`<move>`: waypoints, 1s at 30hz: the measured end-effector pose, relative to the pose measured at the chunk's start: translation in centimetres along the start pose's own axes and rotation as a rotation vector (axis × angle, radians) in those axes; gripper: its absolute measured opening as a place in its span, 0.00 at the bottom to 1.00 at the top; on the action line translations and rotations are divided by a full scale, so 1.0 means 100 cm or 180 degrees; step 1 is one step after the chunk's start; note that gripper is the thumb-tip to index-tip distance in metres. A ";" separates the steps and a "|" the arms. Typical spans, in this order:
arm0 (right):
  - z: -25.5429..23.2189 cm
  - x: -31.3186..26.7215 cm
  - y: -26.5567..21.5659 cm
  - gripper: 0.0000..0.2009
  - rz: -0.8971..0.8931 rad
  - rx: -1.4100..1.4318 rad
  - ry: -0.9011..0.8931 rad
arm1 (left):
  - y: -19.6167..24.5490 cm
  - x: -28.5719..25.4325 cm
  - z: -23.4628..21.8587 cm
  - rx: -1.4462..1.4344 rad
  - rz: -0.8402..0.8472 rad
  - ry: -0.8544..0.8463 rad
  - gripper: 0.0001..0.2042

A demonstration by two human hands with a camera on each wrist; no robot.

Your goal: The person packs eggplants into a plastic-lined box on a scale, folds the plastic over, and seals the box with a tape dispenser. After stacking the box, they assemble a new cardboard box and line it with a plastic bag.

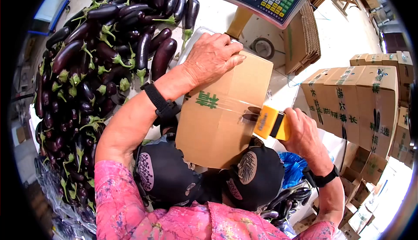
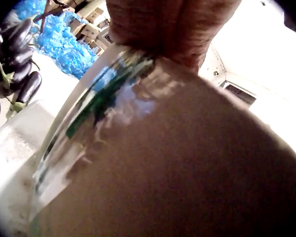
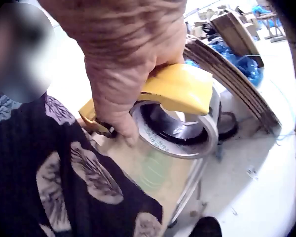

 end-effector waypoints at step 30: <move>-0.009 0.020 -0.006 0.23 0.0733 -0.0276 -0.0063 | -0.037 -0.201 0.143 -0.6125 -0.4093 -0.0456 0.32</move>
Point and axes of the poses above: each hand's wrist, its own x-axis towards the middle knuckle, its own z-axis out of the palm, y = z × x, the point moved 9 cm from there along x, towards the middle knuckle, and after that the axes turned 7 degrees about z, right-handed, at the moved point
